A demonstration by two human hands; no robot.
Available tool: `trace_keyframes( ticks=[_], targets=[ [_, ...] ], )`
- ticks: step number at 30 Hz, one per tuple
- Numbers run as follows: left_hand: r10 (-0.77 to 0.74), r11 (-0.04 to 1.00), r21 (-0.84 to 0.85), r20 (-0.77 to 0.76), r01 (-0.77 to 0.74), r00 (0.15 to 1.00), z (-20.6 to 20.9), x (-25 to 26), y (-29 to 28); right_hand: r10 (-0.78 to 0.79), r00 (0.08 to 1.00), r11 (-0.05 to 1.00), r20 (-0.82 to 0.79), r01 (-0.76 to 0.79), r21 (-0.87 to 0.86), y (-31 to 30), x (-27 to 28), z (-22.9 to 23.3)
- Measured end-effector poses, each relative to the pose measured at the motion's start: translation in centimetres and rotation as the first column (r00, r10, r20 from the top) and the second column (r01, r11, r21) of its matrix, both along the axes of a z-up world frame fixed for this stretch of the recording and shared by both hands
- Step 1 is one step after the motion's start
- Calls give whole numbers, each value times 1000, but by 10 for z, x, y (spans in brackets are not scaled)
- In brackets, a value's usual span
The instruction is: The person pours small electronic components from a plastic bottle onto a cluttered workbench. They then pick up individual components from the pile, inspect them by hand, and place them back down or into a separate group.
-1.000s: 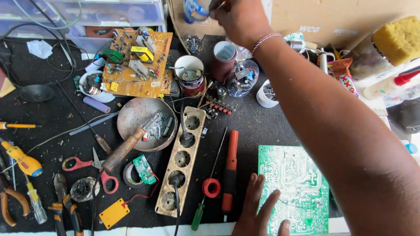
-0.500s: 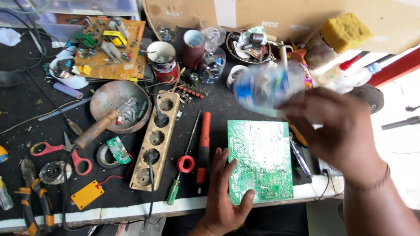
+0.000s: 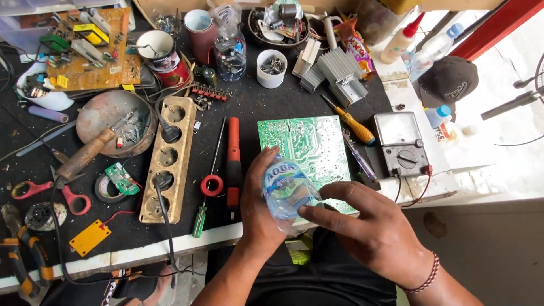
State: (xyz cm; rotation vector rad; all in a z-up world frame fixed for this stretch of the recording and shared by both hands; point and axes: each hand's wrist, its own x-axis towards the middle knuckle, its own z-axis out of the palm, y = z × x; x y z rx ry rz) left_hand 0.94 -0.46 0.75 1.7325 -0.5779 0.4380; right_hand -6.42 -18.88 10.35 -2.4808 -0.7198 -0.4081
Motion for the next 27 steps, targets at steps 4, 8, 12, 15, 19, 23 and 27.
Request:
trace_keyframes(
  ticks=[4, 8, 12, 15, 19, 23, 27],
  targets=[
    [23, 999, -25, -83, -25, 996, 5, -3, 5, -63, 997, 977, -49, 72, 202, 10, -5, 6],
    [28, 998, -45, -193, -37, 981, 11, -2, 6, -202, 970, 899, -134, 238, 369, 20, -6, 7],
    [39, 997, -53, -197, -51, 980, 17, 0, 3, -317, 886, 787, -339, 445, 426, 22, -2, -3],
    [44, 997, -60, -174, -56, 984, 11, 1, 4, -458, 809, 814, -369, 548, 192, -2, 13, -30],
    [146, 970, -175, -127, -167, 981, 12, 5, -4, -635, 693, 736, -342, 677, 6, -10, 25, -39],
    [159, 971, -157, -125, -178, 979, 12, 6, 0, -629, 520, 657, -578, 753, -37, -21, 33, -59],
    [155, 966, -190, -123, -177, 980, 14, 7, 1, -628, 428, 586, -650, 810, -33, -34, 38, -84]
  ],
)
